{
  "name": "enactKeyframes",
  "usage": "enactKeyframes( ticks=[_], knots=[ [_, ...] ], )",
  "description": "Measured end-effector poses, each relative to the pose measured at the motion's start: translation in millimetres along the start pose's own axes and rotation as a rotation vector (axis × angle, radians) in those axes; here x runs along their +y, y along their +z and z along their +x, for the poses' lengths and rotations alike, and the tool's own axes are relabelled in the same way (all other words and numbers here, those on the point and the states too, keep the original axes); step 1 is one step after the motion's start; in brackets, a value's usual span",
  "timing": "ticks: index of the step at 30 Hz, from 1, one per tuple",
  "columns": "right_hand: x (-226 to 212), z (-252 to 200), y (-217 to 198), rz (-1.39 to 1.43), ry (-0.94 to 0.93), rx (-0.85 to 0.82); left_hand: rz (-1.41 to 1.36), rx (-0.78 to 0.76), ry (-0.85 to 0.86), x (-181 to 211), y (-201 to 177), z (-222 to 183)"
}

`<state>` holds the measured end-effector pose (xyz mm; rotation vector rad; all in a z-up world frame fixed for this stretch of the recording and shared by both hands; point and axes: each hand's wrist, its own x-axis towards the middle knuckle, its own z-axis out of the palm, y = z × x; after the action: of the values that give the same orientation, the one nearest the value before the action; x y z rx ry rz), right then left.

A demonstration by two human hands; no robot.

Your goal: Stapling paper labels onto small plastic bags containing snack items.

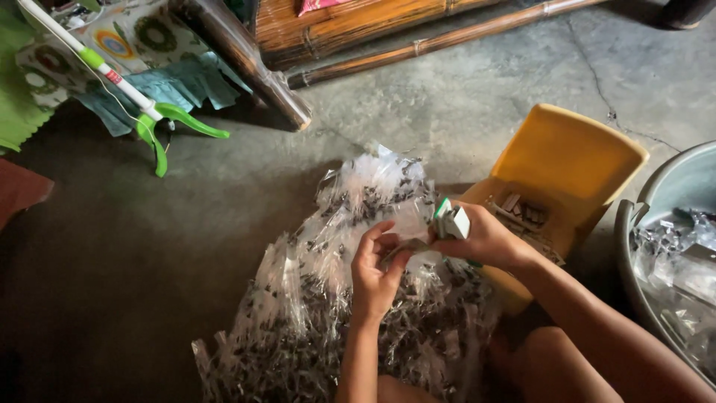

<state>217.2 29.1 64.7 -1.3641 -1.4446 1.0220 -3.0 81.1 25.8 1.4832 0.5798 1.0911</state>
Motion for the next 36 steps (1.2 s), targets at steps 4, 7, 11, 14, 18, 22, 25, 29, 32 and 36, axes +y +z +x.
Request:
enactKeyframes(
  ticks=[4,7,11,14,18,22,25,29,32,36],
  knots=[
    [-8.9,-3.8,-0.5,0.011,-0.023,-0.024,-0.057,-0.005,-0.044,2.6,-0.1,-3.7],
    [-15.9,-5.5,1.7,-0.061,-0.067,0.005,0.025,0.004,0.034,5.1,-0.2,-3.2],
    [-12.3,-9.5,7.4,-0.192,-0.108,0.118,-0.031,-0.127,-0.064,21.4,1.8,0.5],
    [-14.1,-14.5,12.2,-0.244,-0.123,0.152,-0.136,-0.110,-0.114,6.0,0.5,1.6],
    [-14.7,-13.0,10.5,-0.244,-0.015,0.098,-0.048,-0.072,-0.153,-4.9,2.3,1.3],
    [4.9,-12.2,4.3,-0.101,0.032,0.035,-0.090,-0.009,-0.054,2.4,6.0,-1.0],
    [4.9,-13.8,3.4,0.030,0.046,0.027,-0.124,0.075,-0.065,4.5,7.5,-3.5],
    [7.9,-15.3,3.2,0.083,0.126,0.060,-0.282,0.084,-0.064,7.3,8.4,-5.8],
    [10.9,-18.3,6.1,0.080,0.076,0.103,-0.267,0.119,-0.041,15.7,12.6,-3.1],
    [2.4,-24.7,8.0,0.080,0.023,0.181,-0.250,0.063,-0.174,8.5,12.2,-3.3]
  ],
)
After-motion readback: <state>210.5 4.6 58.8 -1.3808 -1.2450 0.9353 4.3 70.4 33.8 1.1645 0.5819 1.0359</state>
